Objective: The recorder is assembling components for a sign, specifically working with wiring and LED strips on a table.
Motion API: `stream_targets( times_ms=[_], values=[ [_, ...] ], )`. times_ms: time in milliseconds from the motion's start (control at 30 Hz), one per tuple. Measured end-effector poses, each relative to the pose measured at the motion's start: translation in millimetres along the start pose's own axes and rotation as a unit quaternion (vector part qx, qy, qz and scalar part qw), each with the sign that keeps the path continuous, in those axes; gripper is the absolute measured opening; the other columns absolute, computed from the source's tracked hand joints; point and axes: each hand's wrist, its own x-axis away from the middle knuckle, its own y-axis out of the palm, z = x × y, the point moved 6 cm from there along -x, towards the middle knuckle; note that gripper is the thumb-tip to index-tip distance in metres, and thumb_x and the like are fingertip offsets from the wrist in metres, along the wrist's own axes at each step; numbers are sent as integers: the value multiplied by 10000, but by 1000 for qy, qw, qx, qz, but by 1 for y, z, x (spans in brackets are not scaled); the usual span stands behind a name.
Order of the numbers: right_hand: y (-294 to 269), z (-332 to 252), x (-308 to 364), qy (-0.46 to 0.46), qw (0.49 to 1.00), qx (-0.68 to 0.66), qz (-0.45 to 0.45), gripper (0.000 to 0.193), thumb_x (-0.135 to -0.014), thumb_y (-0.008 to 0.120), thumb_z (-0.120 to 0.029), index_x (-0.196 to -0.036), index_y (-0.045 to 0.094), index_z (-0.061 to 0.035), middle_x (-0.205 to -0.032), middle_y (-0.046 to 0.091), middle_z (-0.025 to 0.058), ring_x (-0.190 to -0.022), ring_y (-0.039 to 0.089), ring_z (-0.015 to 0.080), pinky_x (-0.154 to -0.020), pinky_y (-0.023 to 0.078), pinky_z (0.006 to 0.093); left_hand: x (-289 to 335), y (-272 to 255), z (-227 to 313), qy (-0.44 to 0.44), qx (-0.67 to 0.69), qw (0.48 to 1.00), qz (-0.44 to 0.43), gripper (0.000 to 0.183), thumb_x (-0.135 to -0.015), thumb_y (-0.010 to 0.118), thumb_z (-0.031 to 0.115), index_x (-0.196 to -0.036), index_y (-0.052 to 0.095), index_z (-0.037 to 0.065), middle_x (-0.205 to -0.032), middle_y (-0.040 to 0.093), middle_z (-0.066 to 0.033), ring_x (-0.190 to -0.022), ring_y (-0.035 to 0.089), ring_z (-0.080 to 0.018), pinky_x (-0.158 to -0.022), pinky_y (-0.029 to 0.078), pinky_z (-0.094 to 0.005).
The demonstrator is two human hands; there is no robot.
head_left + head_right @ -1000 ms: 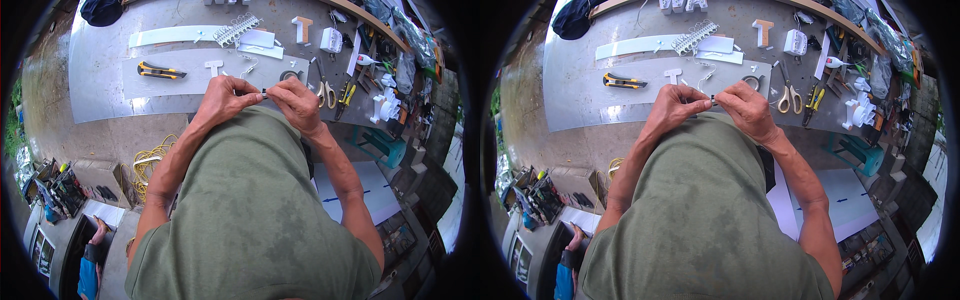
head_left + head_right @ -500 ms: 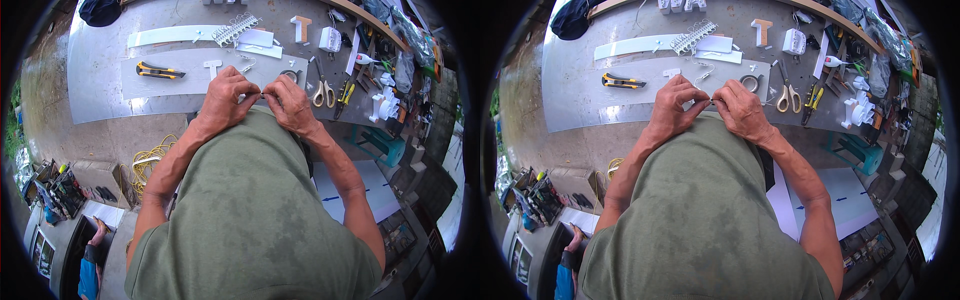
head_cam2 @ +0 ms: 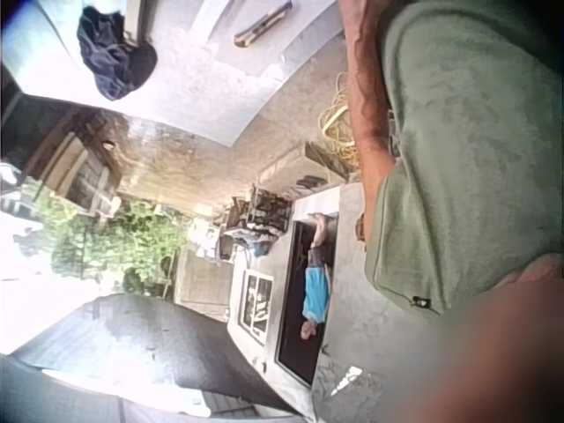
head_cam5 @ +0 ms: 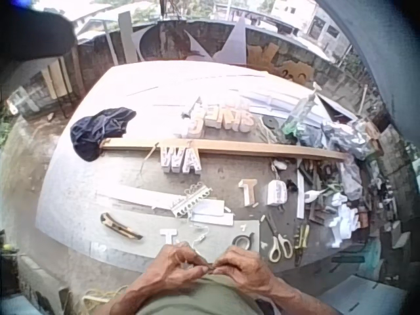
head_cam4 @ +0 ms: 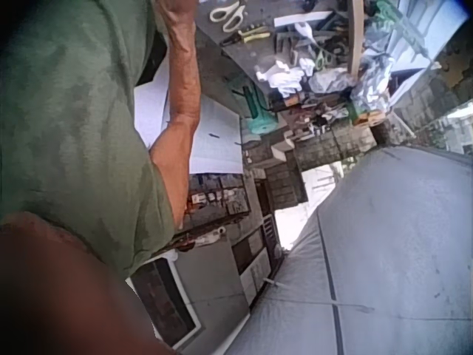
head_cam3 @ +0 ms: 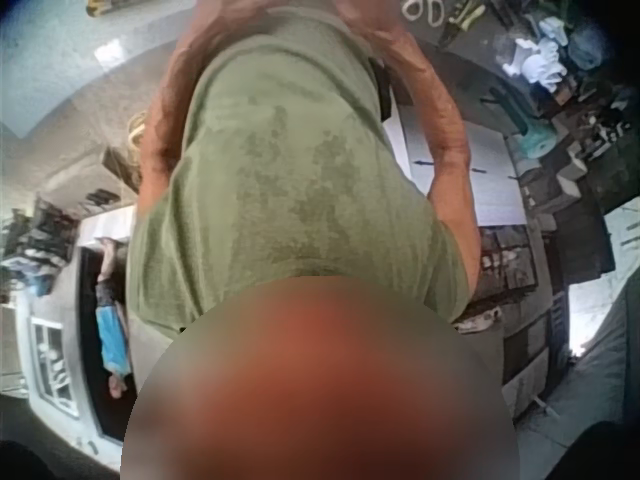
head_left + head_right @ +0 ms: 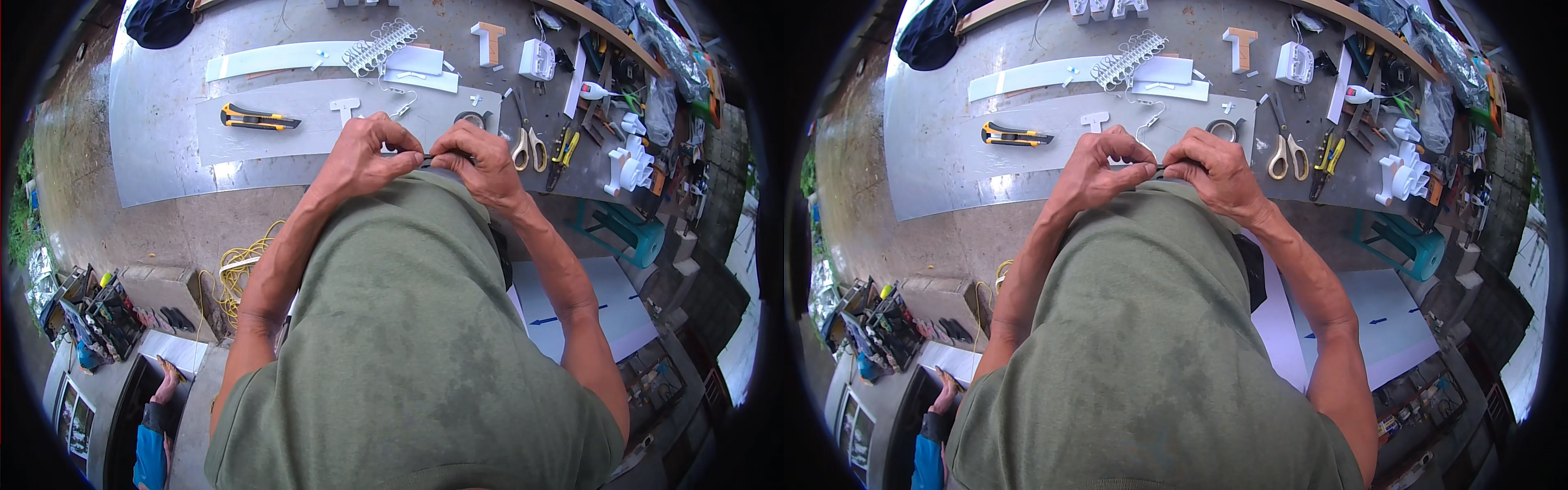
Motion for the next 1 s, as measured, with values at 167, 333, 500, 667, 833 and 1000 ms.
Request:
stream_targets(
  times_ms=[167,333,500,667,833,1000],
  values=[
    [-1,-7,-4,34,997,-59,-31,277,-852,769,-69,-1111,675,-41,-887,650,70,-789,655,174,-689,539,314,-1,-1,-25,-125,177,975,-42,167,-812,752,159,-899,793,22,-782,728,-43,-732,603,-106,-727,484,-286],
    [1,-13,-8,43,997,-41,-40,249,-878,745,-58,-1116,675,-35,-903,666,75,-810,668,175,-720,554,319,-1,4,-30,-129,257,956,-62,168,-809,754,155,-891,788,11,-775,721,-46,-741,603,-104,-722,481,-282],
    [3,-11,-10,33,996,-48,-65,233,-889,735,-69,-1109,673,-29,-938,682,92,-848,692,198,-730,557,328,1,6,-28,-143,222,963,-52,162,-802,747,139,-886,785,7,-782,726,-51,-745,613,-105,-727,483,-277],
    [7,-19,-6,-8,999,20,-50,215,-855,725,-24,-1059,658,-29,-904,638,98,-810,665,242,-706,544,356,1,13,-39,-171,286,941,-58,161,-791,708,119,-875,782,2,-762,718,-54,-717,605,-111,-707,464,-267],
    [11,-19,-5,-63,992,113,2,242,-798,719,24,-1020,644,-35,-870,599,94,-779,631,254,-688,530,368,2,17,-52,-211,340,913,-76,133,-832,727,110,-888,760,-6,-813,710,-62,-732,598,-124,-724,477,-287],
    [10,-25,-3,-133,978,157,24,203,-776,750,8,-961,678,-34,-850,622,73,-770,636,226,-669,536,353,5,17,-54,-222,356,904,-82,128,-842,732,104,-890,759,-11,-827,720,-70,-731,604,-121,-732,487,-284]
  ],
)
